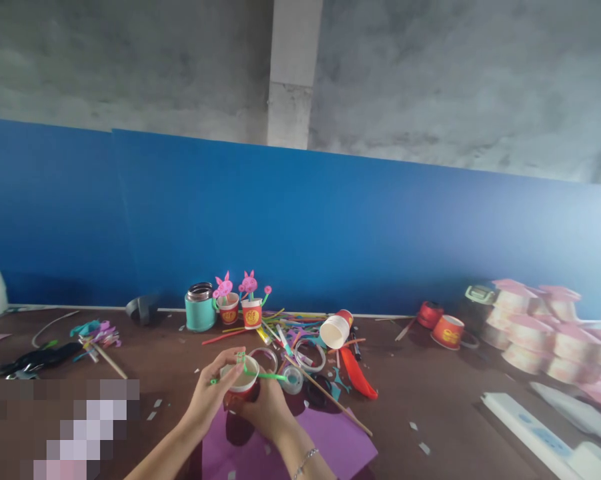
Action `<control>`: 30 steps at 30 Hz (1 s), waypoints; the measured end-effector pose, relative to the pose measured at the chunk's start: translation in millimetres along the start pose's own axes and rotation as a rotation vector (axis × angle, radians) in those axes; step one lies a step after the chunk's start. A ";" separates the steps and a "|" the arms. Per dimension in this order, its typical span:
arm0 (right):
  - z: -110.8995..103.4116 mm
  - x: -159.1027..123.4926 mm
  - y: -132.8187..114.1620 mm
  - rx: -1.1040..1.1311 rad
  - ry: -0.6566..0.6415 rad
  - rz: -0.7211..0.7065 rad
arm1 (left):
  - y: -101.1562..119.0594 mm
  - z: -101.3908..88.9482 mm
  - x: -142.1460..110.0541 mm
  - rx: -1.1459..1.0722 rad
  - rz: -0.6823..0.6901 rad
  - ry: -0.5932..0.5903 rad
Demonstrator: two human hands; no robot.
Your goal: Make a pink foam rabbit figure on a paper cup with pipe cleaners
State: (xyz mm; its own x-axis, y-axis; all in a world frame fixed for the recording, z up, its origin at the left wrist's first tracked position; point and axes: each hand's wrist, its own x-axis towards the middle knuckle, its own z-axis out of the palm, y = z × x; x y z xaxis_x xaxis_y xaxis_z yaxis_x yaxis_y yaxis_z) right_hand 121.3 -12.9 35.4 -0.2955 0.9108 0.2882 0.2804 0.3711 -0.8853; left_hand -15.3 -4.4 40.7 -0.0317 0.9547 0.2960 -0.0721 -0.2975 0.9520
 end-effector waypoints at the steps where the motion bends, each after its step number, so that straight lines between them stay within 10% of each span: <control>1: 0.5 0.3 1.5 -0.008 0.022 -0.005 | -0.2 1.1 -0.6 -0.003 -0.004 0.027; 13: 2.5 -1.6 7.9 -0.181 0.054 -0.009 | -10.1 3.8 -2.1 -0.051 -0.025 0.119; 20: -20.5 2.3 28.3 -0.425 0.237 -0.065 | -9.3 -20.7 14.6 -0.072 -0.057 0.402; 30: -22.3 1.8 18.6 -0.714 0.061 -0.059 | -23.7 -31.1 22.3 0.093 0.026 0.103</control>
State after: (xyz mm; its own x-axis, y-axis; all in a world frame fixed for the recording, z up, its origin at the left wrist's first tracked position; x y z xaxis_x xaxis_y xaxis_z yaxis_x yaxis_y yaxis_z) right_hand 146.3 -0.4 27.6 -0.2824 0.8864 0.3667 0.8007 0.4284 -0.4187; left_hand -45.3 23.7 22.3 -0.1351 0.9394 0.3152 0.0226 -0.3151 0.9488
